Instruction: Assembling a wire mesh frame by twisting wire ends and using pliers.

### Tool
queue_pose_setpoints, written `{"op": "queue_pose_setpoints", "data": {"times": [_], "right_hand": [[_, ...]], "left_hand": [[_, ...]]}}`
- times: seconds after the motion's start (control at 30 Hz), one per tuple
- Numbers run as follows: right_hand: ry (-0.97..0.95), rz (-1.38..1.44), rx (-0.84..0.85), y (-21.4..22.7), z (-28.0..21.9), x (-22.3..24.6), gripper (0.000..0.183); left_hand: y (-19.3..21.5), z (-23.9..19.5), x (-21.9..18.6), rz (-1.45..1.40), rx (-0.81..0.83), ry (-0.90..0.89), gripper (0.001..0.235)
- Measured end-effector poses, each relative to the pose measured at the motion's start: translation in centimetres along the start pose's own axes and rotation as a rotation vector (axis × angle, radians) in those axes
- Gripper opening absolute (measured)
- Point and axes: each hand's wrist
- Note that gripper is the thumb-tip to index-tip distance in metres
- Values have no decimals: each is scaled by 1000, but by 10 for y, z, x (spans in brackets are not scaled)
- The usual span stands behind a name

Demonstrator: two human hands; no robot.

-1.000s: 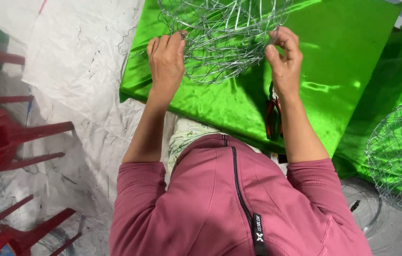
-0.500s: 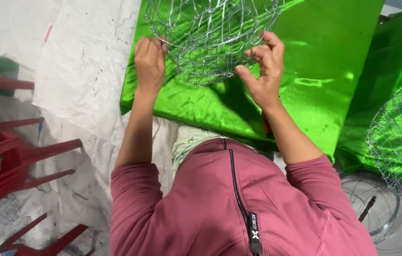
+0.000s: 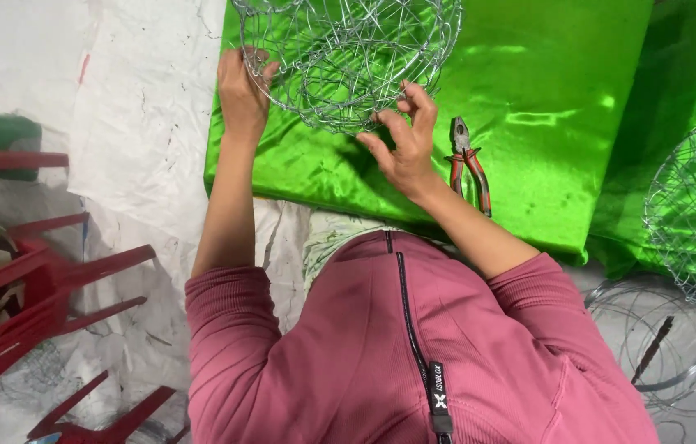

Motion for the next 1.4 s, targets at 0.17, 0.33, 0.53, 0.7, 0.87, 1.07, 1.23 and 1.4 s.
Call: {"op": "queue_pose_setpoints", "data": {"times": [0.17,0.33,0.53,0.7,0.87,1.07,1.23,1.4], "right_hand": [[-39,-34,37,-1,-8,1,36],[-18,-31,71,-3,-23,9,24],[-47,13,120,-3,-36,10,28],[-29,42,142,3,-31,13,28],[-25,38,197,9,-34,10,32],[28,137,273,31,-35,2,39],[102,133,279,65,-26,-7,24],[-288,216,14,100,-2,-33,19]], "left_hand": [[0,7,-13,-23,65,124,38],[-4,-1,-2,-79,189,248,33],[9,11,-9,-252,270,509,27],[10,5,-10,-316,224,507,23],[28,3,-42,-510,126,581,36],[50,-7,-65,-833,76,873,86],[60,-9,-84,-813,190,716,91],[55,-8,-96,-712,248,587,83]]}}
Point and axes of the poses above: each hand's wrist, its own z-axis towards the middle knuckle, its own y-axis out of the back of the hand, x = y × z, and after that the axes turned 4 degrees about -x, right-handed
